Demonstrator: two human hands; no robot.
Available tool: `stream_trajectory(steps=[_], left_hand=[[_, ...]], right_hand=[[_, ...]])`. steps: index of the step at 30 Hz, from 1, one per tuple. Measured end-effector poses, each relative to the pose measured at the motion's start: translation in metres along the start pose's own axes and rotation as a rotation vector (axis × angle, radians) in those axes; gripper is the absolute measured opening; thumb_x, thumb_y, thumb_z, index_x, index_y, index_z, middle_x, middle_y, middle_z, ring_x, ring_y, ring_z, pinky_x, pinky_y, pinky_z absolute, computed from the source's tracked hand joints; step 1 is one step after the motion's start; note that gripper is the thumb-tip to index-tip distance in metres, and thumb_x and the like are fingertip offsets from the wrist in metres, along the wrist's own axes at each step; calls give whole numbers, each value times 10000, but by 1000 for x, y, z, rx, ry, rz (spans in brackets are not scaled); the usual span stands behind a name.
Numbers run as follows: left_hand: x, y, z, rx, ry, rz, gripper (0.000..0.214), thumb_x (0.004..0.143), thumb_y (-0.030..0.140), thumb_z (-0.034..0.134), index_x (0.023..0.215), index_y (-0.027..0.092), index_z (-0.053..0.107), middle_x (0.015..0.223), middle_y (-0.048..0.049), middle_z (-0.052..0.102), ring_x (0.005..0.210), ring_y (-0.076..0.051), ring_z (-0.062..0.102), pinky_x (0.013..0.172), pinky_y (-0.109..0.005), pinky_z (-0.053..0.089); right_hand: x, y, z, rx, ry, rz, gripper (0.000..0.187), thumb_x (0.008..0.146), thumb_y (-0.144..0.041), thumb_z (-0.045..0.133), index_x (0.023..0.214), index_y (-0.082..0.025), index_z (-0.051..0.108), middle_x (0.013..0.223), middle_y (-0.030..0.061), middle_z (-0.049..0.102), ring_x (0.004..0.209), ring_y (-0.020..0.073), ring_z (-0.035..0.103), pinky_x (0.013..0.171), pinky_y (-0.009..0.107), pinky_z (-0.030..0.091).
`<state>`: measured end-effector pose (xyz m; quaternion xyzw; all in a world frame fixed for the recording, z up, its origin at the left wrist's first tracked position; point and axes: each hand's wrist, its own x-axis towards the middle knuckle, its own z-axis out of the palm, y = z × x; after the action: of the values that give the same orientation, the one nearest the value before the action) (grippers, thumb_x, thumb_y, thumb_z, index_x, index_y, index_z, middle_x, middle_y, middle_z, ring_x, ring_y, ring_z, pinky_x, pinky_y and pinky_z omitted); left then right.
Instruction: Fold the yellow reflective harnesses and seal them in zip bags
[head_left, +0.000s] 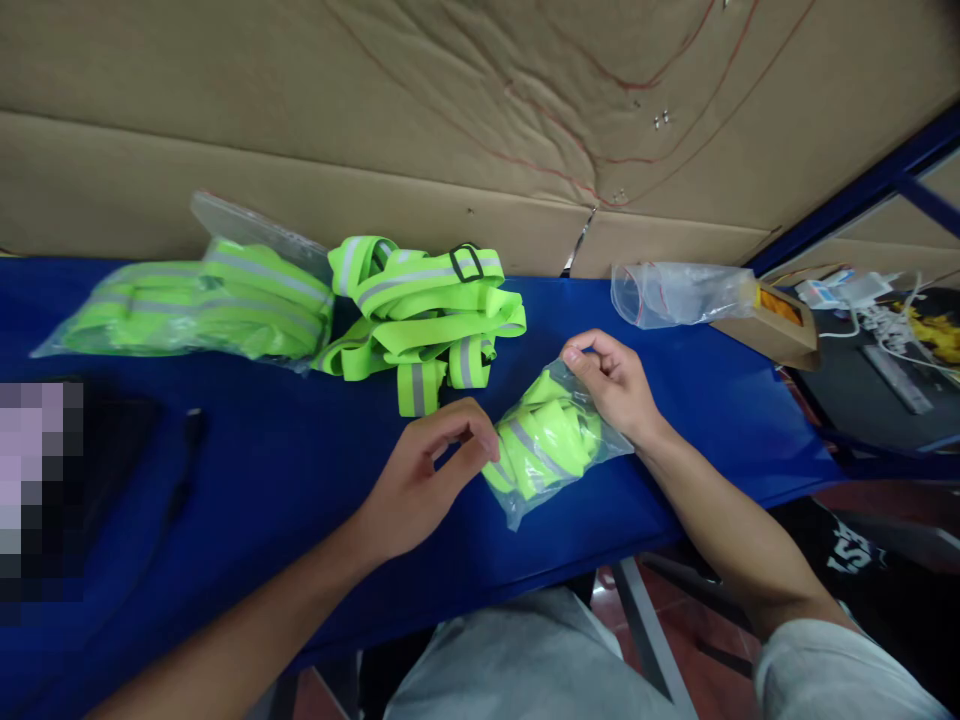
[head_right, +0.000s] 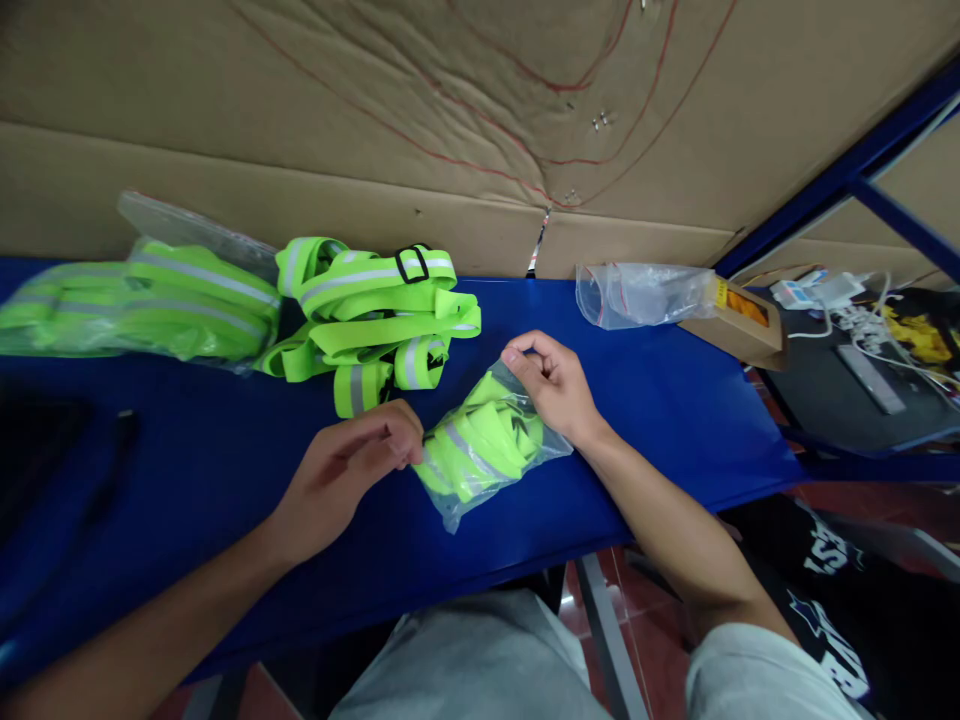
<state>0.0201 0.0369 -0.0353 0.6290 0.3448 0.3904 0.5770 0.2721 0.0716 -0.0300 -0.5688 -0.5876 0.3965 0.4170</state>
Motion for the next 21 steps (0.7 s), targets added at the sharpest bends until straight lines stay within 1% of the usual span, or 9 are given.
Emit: stream_trajectory(steps=[2, 5, 7, 9, 11, 13, 15, 18, 21], left_hand=[[0, 1, 1, 121, 25, 64, 345, 1017, 389, 563, 759, 173, 640, 806, -28, 605, 725, -135, 551, 670, -272, 413], [-2, -1, 2, 229, 56, 36, 418, 1050, 418, 505, 729, 173, 613, 609, 29, 471, 552, -99, 441, 560, -253, 348], [-2, -4, 3, 220, 52, -14, 463, 1061, 455, 476, 707, 177, 586, 516, 63, 354, 458, -83, 332, 486, -252, 269], [-2, -6, 5, 204, 47, -22, 477, 1060, 473, 473, 702, 175, 575, 502, 68, 350, 442, -75, 318, 470, -249, 246], [-2, -7, 7, 208, 42, -7, 478, 1059, 475, 477, 703, 171, 576, 510, 66, 367, 451, -72, 337, 481, -245, 252], [-1, -8, 9, 220, 34, 2, 478, 1060, 469, 474, 700, 171, 576, 512, 65, 378, 459, -73, 349, 492, -245, 258], [0, -9, 10, 241, 26, 7, 475, 1058, 457, 472, 694, 172, 579, 513, 60, 399, 469, -79, 364, 502, -247, 267], [2, -12, 9, 281, 22, 9, 465, 1052, 440, 472, 689, 174, 588, 521, 52, 438, 478, -89, 381, 511, -250, 279], [6, -16, 5, 325, 34, 9, 446, 1044, 433, 476, 704, 175, 607, 535, 48, 467, 489, -95, 393, 522, -254, 281]], right_hand=[[3, 0, -7, -61, 32, -23, 458, 912, -676, 660, 905, -220, 623, 530, -74, 335, 485, 87, 233, 496, 274, 209], [13, 4, -34, -134, 129, -58, 406, 929, -605, 671, 950, -200, 659, 605, -42, 449, 532, 103, 327, 532, 280, 261], [21, 8, -59, -281, 318, -126, 364, 955, -539, 656, 1050, -189, 686, 737, 9, 573, 631, 140, 450, 609, 297, 344], [26, 13, -81, -551, 553, -225, 394, 981, -463, 626, 1239, -168, 669, 967, 100, 665, 828, 215, 568, 768, 360, 435], [27, 15, -91, -725, 633, -310, 447, 999, -415, 597, 1346, -135, 626, 1151, 193, 659, 995, 286, 588, 923, 449, 448], [27, 13, -87, -759, 515, -378, 411, 1023, -381, 553, 1345, -138, 625, 1220, 229, 643, 1061, 316, 584, 991, 488, 443], [29, 5, -69, -756, 331, -436, 355, 1043, -346, 508, 1314, -159, 641, 1218, 222, 655, 1077, 316, 601, 1006, 481, 458], [43, -15, -29, -770, 89, -530, 344, 1042, -293, 505, 1334, -169, 636, 1275, 196, 665, 1190, 310, 613, 1070, 458, 455], [73, -39, 12, -805, -98, -619, 460, 996, -234, 578, 1455, -209, 562, 1491, 149, 584, 1404, 310, 525, 1166, 479, 408]])
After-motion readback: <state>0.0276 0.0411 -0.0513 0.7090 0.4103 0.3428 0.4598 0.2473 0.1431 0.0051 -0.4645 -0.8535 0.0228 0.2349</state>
